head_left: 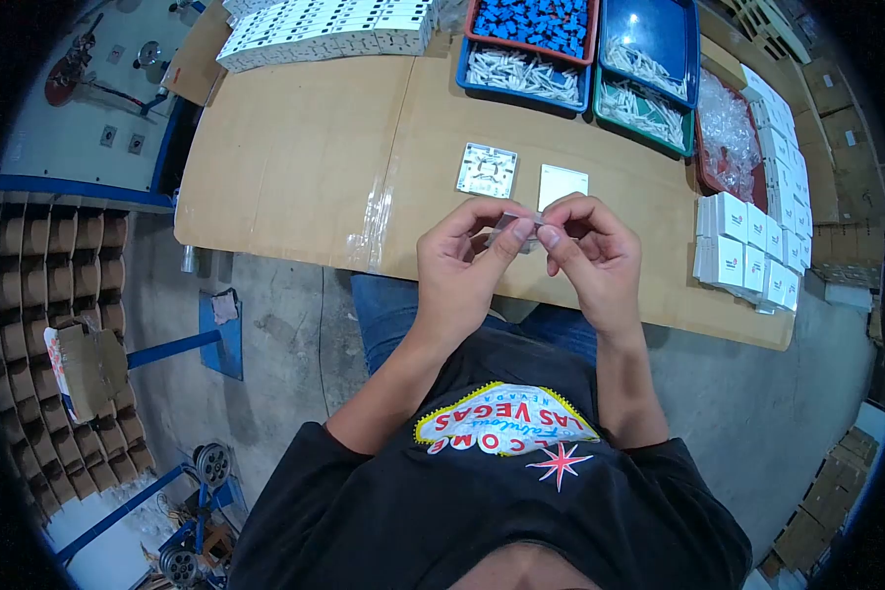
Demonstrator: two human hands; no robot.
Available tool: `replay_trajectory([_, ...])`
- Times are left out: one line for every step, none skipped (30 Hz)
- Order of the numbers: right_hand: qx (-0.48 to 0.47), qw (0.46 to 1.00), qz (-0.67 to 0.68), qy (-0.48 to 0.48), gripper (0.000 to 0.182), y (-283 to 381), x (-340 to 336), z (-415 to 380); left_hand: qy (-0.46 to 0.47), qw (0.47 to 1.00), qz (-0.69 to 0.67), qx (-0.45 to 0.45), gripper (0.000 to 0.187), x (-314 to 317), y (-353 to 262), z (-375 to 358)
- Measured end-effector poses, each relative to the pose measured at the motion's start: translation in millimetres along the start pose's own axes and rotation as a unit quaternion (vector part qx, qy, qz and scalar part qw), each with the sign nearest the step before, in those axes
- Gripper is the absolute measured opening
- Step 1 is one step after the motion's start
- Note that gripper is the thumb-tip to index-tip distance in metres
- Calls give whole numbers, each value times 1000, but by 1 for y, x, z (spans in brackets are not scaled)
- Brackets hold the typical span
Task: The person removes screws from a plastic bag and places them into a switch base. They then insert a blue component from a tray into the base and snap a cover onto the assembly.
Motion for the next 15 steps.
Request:
replay_trajectory([0, 1000, 6, 2, 12, -1, 1, 0, 0, 1000, -1, -1, 18, 1, -1, 0])
replay_trajectory([1, 1000, 5, 2, 12, -2, 1, 0, -16, 1000, -7, -1, 17, -1, -2, 0])
replay_trajectory([-4, 1000, 10, 3, 12, -2, 1, 1, -31, 999, -13, -2, 17, -3, -3, 0])
replay_trajectory([-8, 1000, 14, 5, 12, -2, 2, 1, -32, 999, -14, -2, 17, -4, -2, 0])
replay_trajectory([-8, 1000, 13, 5, 12, -2, 2, 1, -29, 999, -17, 0, 16, -3, -2, 0])
replay_trajectory([-8, 1000, 13, 6, 12, -2, 2, 2, -27, 999, -20, 2, 16, -3, -2, 0])
replay_trajectory([-9, 1000, 13, 6, 12, -2, 2, 2, -28, 999, -21, 2, 16, -4, -1, 0])
replay_trajectory([-8, 1000, 12, 7, 12, -3, 2, 3, -28, 999, -16, 11, 16, -5, 0, 0])
replay_trajectory([-8, 1000, 13, 7, 12, -3, 2, 4, -29, 999, -12, 19, 16, -6, 0, 0])
replay_trajectory([-7, 1000, 14, 8, 11, -4, 2, 4, -30, 999, -12, 18, 16, -6, 0, -1])
replay_trajectory([-5, 1000, 14, 8, 11, -5, 2, 4, -34, 999, -16, 20, 16, -7, -1, -1])
replay_trajectory([-5, 1000, 11, 11, 11, -6, 2, 5, -37, 999, -20, 22, 16, -7, -2, -1])
replay_trajectory([-5, 1000, 7, 13, 10, -6, 2, 5, -37, 999, -20, 22, 16, -7, -3, -1])
replay_trajectory([-4, 1000, 7, 13, 10, -6, 2, 5, -37, 999, -21, 12, 16, -7, -1, -1])
replay_trajectory([-7, 1000, 7, 8, 10, -4, 2, 5, -36, 999, -21, 3, 16, -7, -1, -1])
Point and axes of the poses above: each hand's wrist, its own z-axis towards the middle knuckle, its own x-axis out of the palm, y = z × x, the point moved 10 cm from there along z, towards the middle knuckle, and after that the axes turned 6 degrees about x, right-handed, at the moved point
